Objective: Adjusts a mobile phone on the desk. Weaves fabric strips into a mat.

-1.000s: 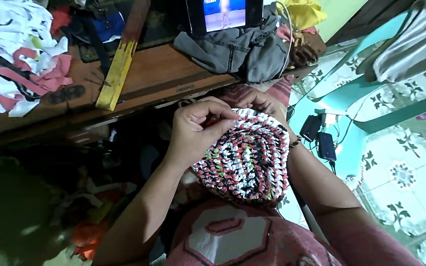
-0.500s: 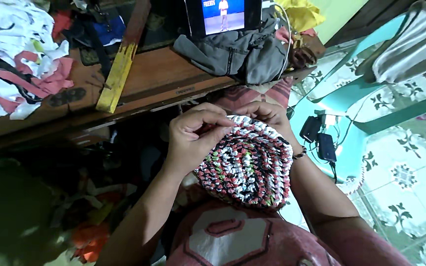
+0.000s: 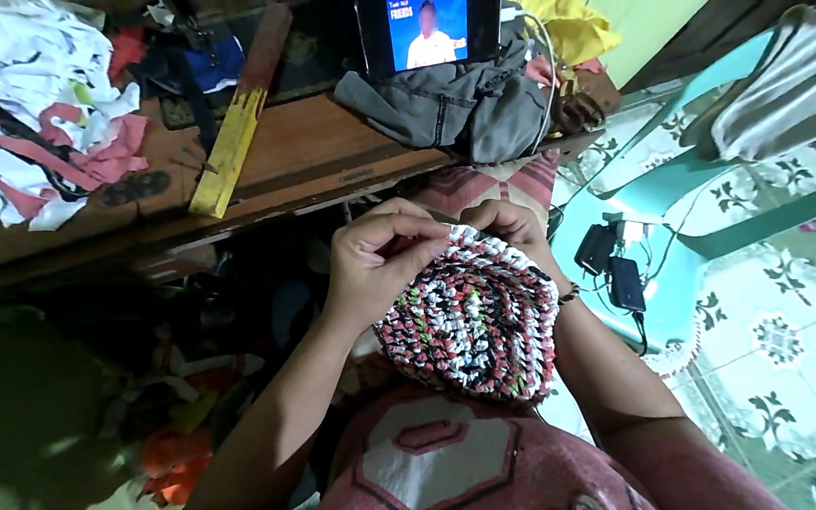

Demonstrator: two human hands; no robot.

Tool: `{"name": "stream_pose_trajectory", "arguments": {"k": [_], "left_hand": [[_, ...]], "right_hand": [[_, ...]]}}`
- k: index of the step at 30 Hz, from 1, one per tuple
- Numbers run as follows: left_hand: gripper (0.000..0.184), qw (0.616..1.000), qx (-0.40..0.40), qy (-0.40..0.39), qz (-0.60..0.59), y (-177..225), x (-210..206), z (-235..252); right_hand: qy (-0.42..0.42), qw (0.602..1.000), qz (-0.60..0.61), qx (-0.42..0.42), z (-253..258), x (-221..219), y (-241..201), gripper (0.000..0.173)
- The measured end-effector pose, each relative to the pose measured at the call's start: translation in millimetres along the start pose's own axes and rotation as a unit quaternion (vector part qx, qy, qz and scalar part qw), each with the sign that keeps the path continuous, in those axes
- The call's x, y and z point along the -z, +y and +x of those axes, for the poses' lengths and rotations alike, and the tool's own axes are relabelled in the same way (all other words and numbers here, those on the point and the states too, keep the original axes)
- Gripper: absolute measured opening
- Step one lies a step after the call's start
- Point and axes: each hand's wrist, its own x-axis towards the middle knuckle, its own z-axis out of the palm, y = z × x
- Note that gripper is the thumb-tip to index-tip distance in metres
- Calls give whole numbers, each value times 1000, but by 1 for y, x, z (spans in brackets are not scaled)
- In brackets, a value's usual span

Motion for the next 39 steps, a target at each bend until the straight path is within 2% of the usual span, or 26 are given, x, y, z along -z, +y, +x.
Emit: {"name": "stream_pose_trajectory", "arguments": {"k": [14, 19, 27, 32, 35, 39], "left_hand": [[14, 1000, 13, 5, -14, -4, -1, 1], [15, 1000, 12, 7, -16, -5, 1, 2], [14, 998, 41, 10, -36, -5, 3, 0], [14, 996, 72, -6, -47, -8, 6, -1], [13, 995, 86, -8, -51, -8, 7, 0], [13, 995, 72, -3, -65, -7, 6, 0]], "right_hand": [[6, 1000, 19, -23, -6, 0, 2, 13], [-5, 1000, 24, 0, -1, -3, 4, 12], [12, 999, 5, 36, -3, -7, 8, 11], [-17, 998, -1, 55, 0, -6, 12, 8], [8, 999, -18, 26, -5, -9, 10, 9], [-5, 999, 34, 31, -2, -10, 16, 14]]}}
